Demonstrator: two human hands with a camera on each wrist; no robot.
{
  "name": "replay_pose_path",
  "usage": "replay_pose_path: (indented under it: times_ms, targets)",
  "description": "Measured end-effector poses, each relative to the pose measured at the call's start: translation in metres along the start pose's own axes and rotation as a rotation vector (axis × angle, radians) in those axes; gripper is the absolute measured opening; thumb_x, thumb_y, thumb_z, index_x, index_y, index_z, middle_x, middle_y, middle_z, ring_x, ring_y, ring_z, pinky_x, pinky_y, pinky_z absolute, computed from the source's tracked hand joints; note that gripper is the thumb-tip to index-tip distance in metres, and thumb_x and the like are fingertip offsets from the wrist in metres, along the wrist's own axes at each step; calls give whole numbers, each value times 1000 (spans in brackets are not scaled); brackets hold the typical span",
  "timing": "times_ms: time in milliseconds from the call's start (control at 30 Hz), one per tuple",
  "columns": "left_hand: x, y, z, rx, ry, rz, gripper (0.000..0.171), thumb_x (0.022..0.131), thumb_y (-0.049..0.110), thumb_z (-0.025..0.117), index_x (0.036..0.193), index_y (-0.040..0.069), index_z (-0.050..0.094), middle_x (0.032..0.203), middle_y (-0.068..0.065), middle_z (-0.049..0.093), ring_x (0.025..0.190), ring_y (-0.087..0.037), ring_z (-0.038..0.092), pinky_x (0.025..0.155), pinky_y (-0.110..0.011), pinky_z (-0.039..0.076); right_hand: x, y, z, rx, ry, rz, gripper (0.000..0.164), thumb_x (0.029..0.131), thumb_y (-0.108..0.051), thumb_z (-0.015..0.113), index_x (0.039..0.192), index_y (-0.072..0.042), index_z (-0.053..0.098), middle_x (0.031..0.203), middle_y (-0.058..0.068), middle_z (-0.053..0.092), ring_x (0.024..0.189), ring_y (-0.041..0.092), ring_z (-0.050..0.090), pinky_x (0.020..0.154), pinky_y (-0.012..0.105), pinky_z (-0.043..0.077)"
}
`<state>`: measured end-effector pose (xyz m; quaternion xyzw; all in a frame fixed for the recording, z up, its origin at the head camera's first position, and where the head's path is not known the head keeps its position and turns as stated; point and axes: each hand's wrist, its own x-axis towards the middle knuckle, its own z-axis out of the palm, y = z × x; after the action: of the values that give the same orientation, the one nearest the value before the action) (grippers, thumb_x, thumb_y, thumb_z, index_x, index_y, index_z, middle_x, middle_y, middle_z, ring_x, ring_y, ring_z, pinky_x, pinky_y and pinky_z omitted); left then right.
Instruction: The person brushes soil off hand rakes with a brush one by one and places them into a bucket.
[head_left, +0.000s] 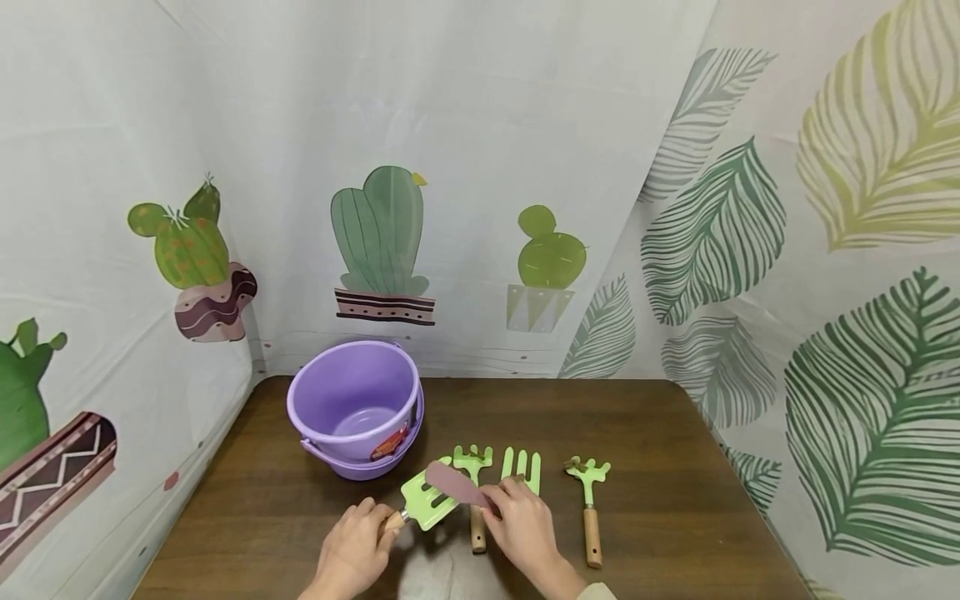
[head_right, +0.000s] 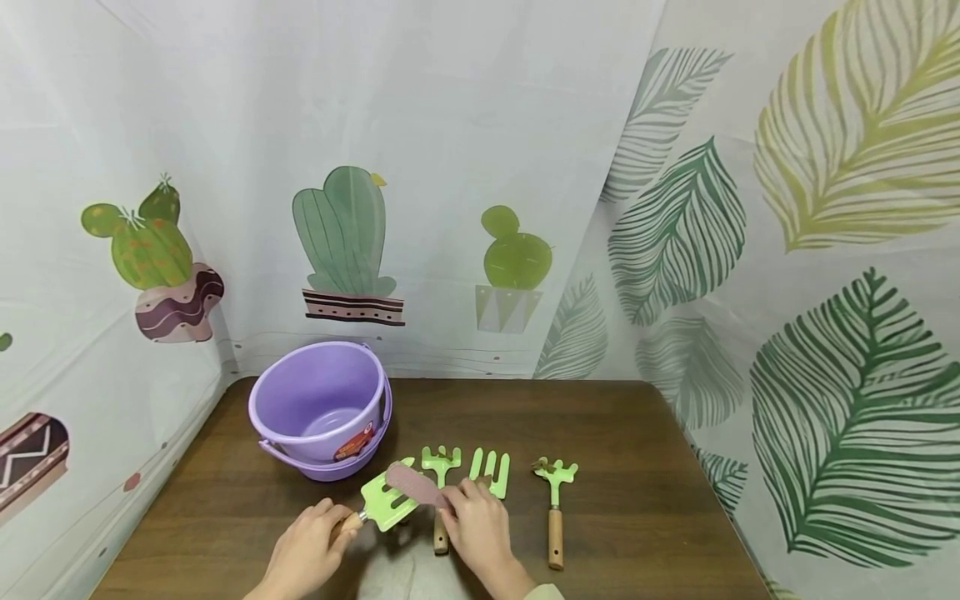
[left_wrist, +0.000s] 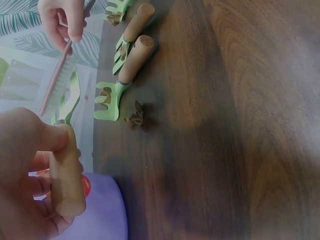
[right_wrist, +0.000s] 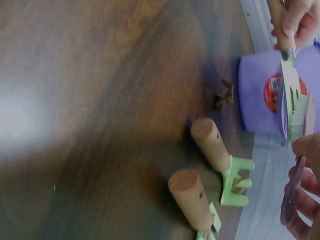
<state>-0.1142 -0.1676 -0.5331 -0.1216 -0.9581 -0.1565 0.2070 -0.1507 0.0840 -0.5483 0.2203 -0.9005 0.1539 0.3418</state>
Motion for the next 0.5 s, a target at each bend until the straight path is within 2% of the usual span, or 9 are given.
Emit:
replay_pose_path:
  times_ms: [133,300,500]
  targets:
    - [-2,-3,1,12,10,4,20,63,20,77,77,19,63,71,9,45,62,-14,47,55,-29,41,0,8,-2,-18,-19,43,24,65,-26,79,87,-23,70,74,-10,55,62,6,51,48,23,43]
    - [-2,-5,0,3,-40,-28,18,66,21,75,78,19,62,72,9,46,64,-14,49,56,-30,42,0,14,-3,-26,-24,65,26,63,-25,81,87,-22,70,76,-9,58,65,7,55,50,24,46]
    - [-1,-6,-2,-3,-73,-75,15,69,20,74,79,18,63,72,8,47,65,-15,50,56,-32,43,-1,13,-6,-17,-12,34,29,61,-26,82,87,-23,70,77,-10,57,64,6,53,50,23,45]
